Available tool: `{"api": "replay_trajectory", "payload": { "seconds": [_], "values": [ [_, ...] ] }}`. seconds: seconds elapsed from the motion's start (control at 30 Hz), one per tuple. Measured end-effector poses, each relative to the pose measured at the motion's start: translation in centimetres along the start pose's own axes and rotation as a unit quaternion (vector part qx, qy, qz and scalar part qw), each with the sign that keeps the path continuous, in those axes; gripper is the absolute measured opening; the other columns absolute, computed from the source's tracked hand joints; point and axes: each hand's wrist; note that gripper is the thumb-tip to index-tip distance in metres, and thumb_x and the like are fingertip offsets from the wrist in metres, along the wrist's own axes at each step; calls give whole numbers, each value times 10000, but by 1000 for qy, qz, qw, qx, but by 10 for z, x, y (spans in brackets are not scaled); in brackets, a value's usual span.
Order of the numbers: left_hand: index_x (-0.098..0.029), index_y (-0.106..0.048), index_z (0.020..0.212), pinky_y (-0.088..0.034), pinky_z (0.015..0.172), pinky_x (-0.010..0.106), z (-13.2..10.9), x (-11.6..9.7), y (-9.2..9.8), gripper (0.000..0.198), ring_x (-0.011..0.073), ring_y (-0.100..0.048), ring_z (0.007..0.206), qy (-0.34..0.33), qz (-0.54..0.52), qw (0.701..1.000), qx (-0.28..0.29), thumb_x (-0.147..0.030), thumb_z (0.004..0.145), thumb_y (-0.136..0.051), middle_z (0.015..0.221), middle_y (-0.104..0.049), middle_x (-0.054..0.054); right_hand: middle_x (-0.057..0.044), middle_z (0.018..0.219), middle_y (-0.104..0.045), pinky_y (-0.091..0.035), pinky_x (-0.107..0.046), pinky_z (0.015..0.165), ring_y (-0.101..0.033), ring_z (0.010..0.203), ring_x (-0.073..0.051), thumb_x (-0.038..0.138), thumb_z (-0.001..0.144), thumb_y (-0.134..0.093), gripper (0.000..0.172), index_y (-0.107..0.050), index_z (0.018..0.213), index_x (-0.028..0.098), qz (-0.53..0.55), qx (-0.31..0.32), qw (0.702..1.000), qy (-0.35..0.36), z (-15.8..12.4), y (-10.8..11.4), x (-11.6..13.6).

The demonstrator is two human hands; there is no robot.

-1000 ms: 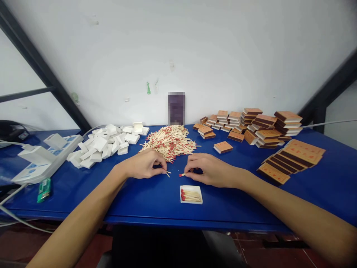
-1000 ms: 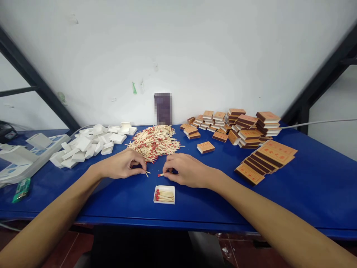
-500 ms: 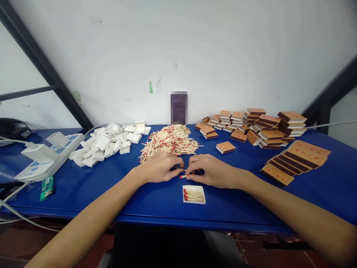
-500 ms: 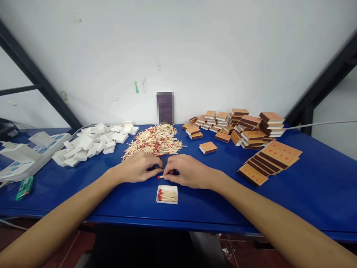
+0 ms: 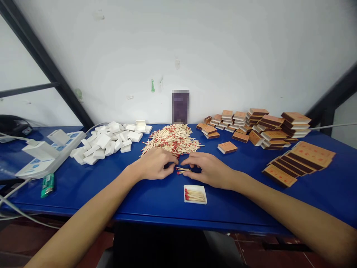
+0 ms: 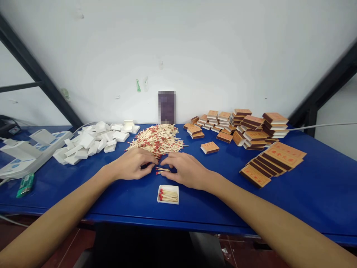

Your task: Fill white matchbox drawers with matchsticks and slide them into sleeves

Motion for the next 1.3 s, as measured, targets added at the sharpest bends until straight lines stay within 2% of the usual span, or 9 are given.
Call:
{"api": "replay_trajectory", "payload": {
  "seconds": [0.17,0.33,0.53,0.63,0.7,0.8,0.87,1.07,1.3],
  "values": [
    [-183,-726,898,-414,631,252,-1,-3,-1,209,150,-604,672,-21,-19,1000,6,-186,812,-536,749,-683,21,-48,916,-600,-427,-278,724,-570,816,-161,310,949,-560,198,-724,999,211,22,4,1000,-12,0,-1,-2],
    [-177,-711,980,-429,643,276,-1,-9,-5,270,164,-602,666,-28,-30,999,-18,-356,802,-616,765,-680,25,-49,939,-612,-417,-286,736,-568,853,-170,266,944,-553,142,-673,948,190,40,6,999,-21,0,0,-3],
    [-169,-676,1007,-434,649,286,-3,-16,-1,349,167,-603,675,-49,-61,995,-57,-447,814,-593,777,-671,27,-31,887,-638,-337,-340,788,-569,828,-174,212,931,-533,104,-601,862,175,-62,9,998,-2,-5,8,-5],
    [-185,-651,1011,-439,650,294,-3,-26,-3,515,175,-604,701,-75,-69,994,-41,-623,741,-654,810,-658,25,-37,847,-635,-344,-327,768,-565,787,-172,175,910,-544,94,-587,828,162,-96,13,995,1,-6,11,-6],
    [-192,-638,926,-430,625,296,-2,-34,-7,536,173,-593,684,-87,-52,995,-23,-671,688,-682,793,-638,16,-55,869,-629,-367,-304,733,-565,798,-179,166,911,-539,92,-591,836,157,-102,21,995,-3,-7,12,-6],
    [-192,-602,809,-422,611,297,0,-39,-13,390,158,-568,639,-107,-19,994,-14,-556,705,-697,737,-605,1,-72,895,-623,-390,-282,696,-573,812,-185,163,922,-524,106,-608,858,151,-106,35,994,-3,-6,14,-7],
    [-190,-592,816,-421,618,299,1,-38,-14,327,159,-565,641,-108,-2,994,-31,-490,721,-681,736,-605,2,-71,875,-631,-395,-281,687,-580,801,-188,152,911,-535,105,-622,853,150,-114,44,993,-3,-6,16,-7],
    [-189,-562,881,-412,624,299,0,-35,-8,307,161,-552,643,-113,25,990,-82,-481,792,-595,738,-600,13,-66,848,-685,-387,-285,666,-612,790,-201,137,884,-573,117,-684,859,165,-133,62,989,-17,-4,23,-4],
    [-189,-573,910,-403,609,301,-1,-37,-8,308,162,-554,642,-128,36,988,-79,-468,784,-609,749,-609,15,-68,880,-706,-412,-295,696,-632,835,-213,158,902,-560,140,-698,921,171,-121,51,991,-17,-7,23,-10]
  ]
}}
Point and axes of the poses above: each hand's wrist, its own z-axis towards the middle knuckle, its own y-axis out of the back of the hand, x = y × z
